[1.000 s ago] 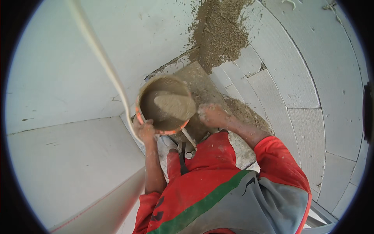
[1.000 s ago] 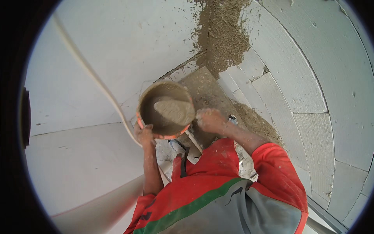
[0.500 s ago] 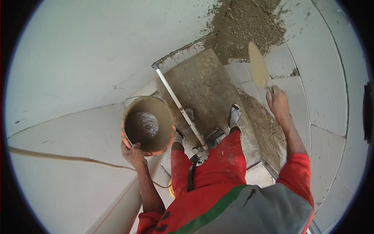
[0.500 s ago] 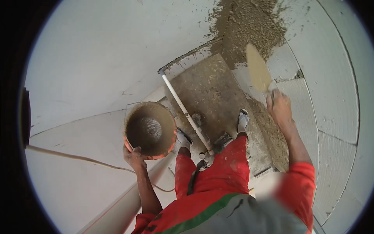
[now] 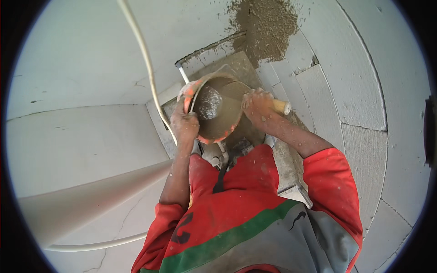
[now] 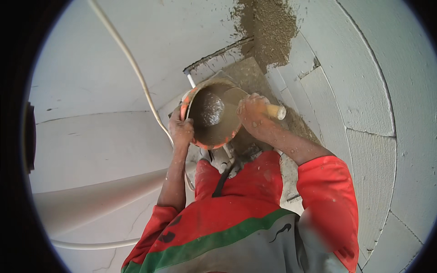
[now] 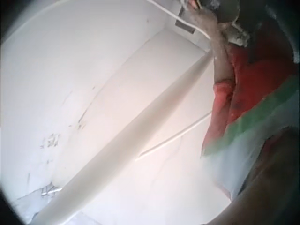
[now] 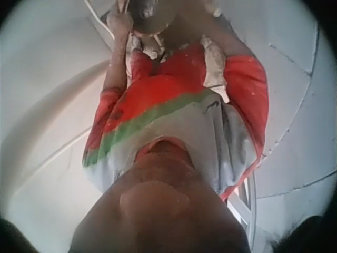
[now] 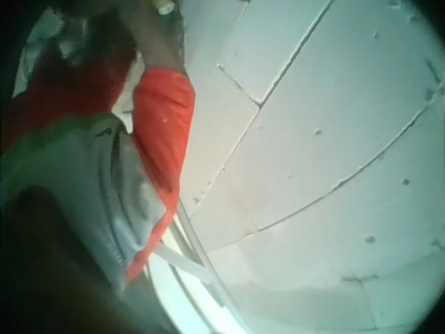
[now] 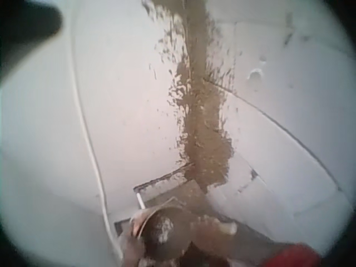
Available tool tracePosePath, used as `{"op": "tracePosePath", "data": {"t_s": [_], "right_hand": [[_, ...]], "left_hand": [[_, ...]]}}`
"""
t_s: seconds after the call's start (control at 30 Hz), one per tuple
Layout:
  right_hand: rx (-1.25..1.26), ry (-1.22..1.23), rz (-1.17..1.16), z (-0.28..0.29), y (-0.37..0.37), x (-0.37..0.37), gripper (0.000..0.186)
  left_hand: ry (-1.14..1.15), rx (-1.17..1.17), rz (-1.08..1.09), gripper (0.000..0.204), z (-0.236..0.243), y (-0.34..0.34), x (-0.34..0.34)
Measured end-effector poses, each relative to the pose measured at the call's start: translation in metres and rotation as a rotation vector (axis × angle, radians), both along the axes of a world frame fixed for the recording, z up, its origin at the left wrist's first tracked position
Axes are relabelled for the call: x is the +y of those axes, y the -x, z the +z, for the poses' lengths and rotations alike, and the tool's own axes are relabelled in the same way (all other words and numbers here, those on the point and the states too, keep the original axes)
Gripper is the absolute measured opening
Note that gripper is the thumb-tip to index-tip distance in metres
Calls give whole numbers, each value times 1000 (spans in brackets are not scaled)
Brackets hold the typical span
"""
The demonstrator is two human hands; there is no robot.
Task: Apply plaster or cement mixture to a corner and wall surface using a trowel.
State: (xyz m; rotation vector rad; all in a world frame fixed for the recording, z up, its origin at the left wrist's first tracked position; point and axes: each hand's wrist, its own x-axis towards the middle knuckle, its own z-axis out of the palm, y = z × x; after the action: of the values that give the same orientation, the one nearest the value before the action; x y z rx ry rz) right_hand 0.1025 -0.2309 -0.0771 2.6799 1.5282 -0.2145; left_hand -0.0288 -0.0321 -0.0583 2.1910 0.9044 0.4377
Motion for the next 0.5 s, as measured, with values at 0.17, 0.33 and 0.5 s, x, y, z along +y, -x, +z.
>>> {"op": "tracePosePath", "data": {"t_s": [0.17,0.33,0.5], "right_hand": [[383,119,-94,-26,16,-34,20],[537,-321,-362,-59,90,-46,17],[447,-266,-378,-58,87,-23,17]], "left_hand": [[-28,102,-148,49,14,-28,-28],[171,113,-180,42,13,-16,-8],[346,-80,-38,35,-32,28,14]]}}
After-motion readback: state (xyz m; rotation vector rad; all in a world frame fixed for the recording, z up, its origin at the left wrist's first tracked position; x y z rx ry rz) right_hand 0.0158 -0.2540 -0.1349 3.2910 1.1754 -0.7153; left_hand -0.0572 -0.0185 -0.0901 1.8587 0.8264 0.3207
